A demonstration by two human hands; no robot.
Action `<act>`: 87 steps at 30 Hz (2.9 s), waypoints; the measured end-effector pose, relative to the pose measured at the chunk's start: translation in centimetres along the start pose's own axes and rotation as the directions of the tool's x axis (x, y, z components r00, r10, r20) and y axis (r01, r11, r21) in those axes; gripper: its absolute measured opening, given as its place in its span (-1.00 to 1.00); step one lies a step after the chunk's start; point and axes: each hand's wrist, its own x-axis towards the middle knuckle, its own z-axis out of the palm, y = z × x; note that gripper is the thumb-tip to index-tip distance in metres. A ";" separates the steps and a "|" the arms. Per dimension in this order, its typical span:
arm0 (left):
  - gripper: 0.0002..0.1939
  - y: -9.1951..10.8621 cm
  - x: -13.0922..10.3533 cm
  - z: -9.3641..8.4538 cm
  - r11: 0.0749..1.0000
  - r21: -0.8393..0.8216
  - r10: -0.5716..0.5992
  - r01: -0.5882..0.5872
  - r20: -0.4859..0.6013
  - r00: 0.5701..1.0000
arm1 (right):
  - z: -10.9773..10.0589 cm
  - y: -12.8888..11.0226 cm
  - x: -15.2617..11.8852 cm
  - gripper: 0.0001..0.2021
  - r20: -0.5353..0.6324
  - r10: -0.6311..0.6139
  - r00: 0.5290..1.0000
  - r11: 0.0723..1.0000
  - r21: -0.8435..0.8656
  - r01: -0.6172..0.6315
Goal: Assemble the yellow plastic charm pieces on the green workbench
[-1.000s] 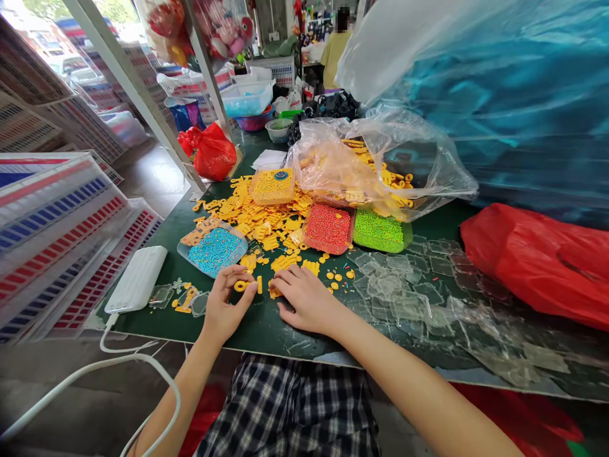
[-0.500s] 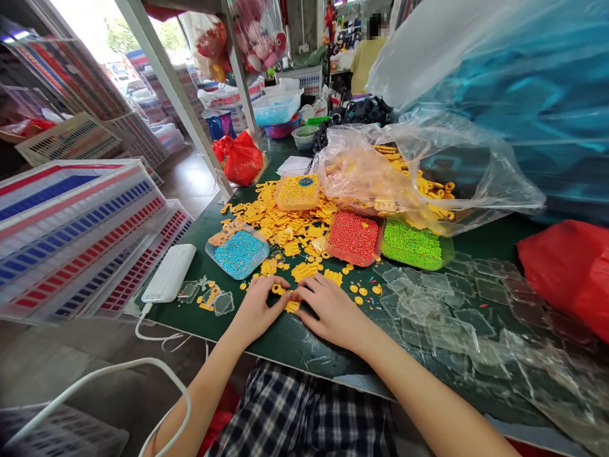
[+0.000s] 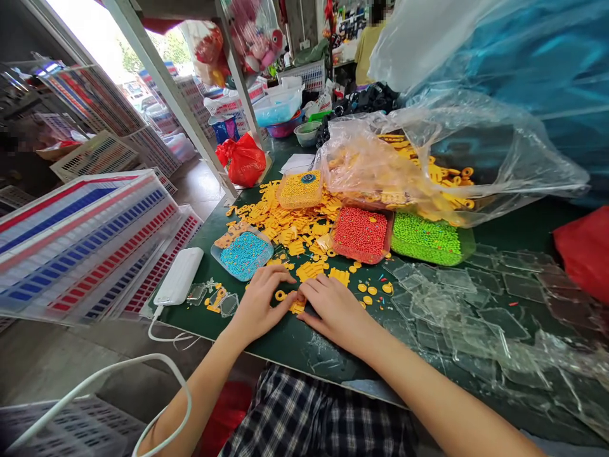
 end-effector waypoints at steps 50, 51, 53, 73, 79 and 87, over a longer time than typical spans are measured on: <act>-0.76 -1.0 2.8 -0.9 0.945 0.193 0.170 -0.265 0.403 0.899 | -1.1 -0.4 0.4 -0.69 0.030 0.087 0.996 0.972 -0.220 -0.078; -0.77 -1.1 2.9 -0.7 0.944 0.189 0.171 -0.271 0.423 0.890 | -1.2 -0.4 0.4 -0.69 0.038 0.090 0.995 0.972 -0.221 -0.080; -0.77 -1.3 3.2 -0.5 0.944 0.181 0.169 -0.274 0.447 0.878 | -1.3 -0.5 0.4 -0.70 0.051 0.090 0.995 0.974 -0.214 -0.077; -0.67 -3.0 2.5 0.7 0.987 -0.042 0.160 -0.154 0.305 0.939 | -1.2 -0.3 0.4 -0.67 0.039 0.138 0.990 0.972 -0.197 -0.127; -0.67 -2.7 2.4 0.4 0.986 -0.074 0.164 -0.147 0.335 0.928 | -1.2 -0.3 0.5 -0.66 0.038 0.138 0.990 0.974 -0.186 -0.129; -0.64 -3.3 2.1 0.0 0.984 -0.145 0.137 -0.106 0.218 0.966 | -1.1 -0.4 0.4 -0.67 0.041 0.147 0.988 0.978 -0.152 -0.139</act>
